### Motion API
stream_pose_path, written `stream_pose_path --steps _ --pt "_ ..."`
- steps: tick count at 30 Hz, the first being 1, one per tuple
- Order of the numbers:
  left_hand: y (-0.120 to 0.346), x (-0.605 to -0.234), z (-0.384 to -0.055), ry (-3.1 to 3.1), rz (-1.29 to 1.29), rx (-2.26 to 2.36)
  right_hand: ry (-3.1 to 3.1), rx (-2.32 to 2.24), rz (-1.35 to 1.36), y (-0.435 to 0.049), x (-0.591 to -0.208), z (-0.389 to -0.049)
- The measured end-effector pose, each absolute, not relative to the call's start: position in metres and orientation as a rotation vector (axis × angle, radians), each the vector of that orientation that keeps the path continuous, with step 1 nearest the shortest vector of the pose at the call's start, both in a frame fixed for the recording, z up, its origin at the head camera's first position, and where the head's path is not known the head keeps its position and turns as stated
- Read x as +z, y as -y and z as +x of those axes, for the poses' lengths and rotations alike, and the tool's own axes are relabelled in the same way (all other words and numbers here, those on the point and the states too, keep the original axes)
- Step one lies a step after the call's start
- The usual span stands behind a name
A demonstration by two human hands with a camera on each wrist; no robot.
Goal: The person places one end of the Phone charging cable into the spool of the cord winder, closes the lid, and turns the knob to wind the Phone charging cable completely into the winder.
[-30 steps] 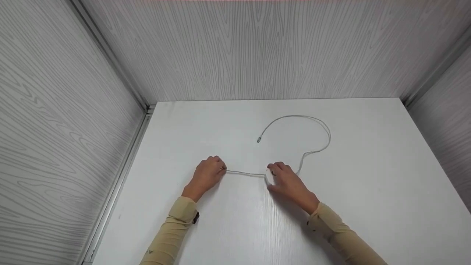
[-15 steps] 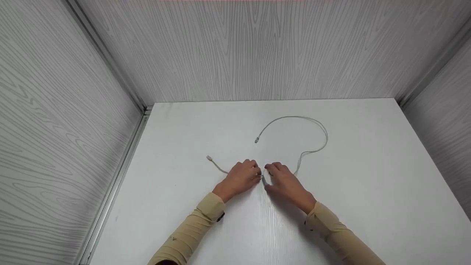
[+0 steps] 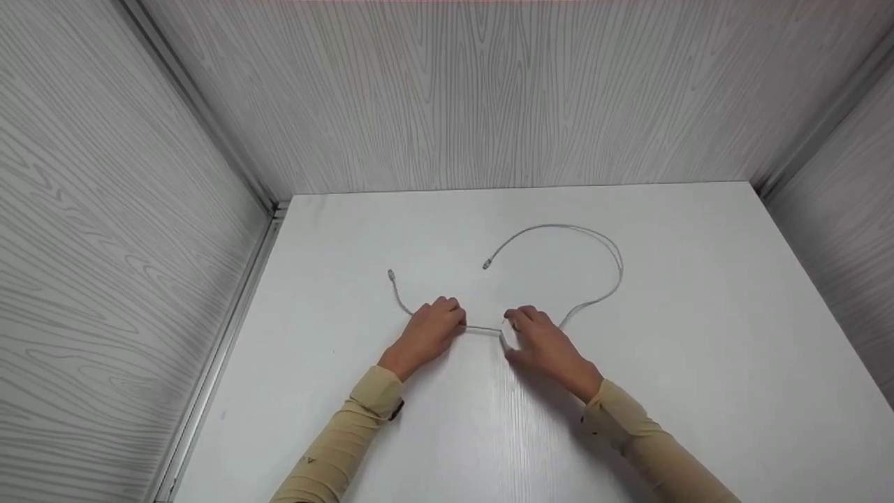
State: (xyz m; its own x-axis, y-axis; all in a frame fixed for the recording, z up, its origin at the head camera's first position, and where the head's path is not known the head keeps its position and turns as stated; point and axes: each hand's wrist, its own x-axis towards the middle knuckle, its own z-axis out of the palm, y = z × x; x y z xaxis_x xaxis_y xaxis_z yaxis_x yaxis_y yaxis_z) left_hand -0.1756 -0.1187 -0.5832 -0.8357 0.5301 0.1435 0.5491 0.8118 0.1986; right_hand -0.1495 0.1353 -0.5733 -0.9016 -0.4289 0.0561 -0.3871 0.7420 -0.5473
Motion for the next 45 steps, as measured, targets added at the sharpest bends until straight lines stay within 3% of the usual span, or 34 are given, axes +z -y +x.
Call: stream_pose_path --steps 13,19,29,45 --pt "0.181 -0.585 -0.179 2.951 -0.635 -0.505 -2.868 -0.861 -0.596 -0.143 -0.576 -0.151" --pt "0.162 -0.586 -0.174 2.966 -0.619 -0.479 -2.865 -0.845 -0.598 -0.143 -0.578 -0.15" --pt "0.093 -0.583 -0.175 2.925 -0.985 -0.362 -2.859 -0.875 -0.586 -0.134 -0.581 -0.149" --pt "0.131 -0.583 -0.176 2.996 -0.787 -0.599 -2.856 -0.901 -0.643 -0.144 -0.579 -0.152"
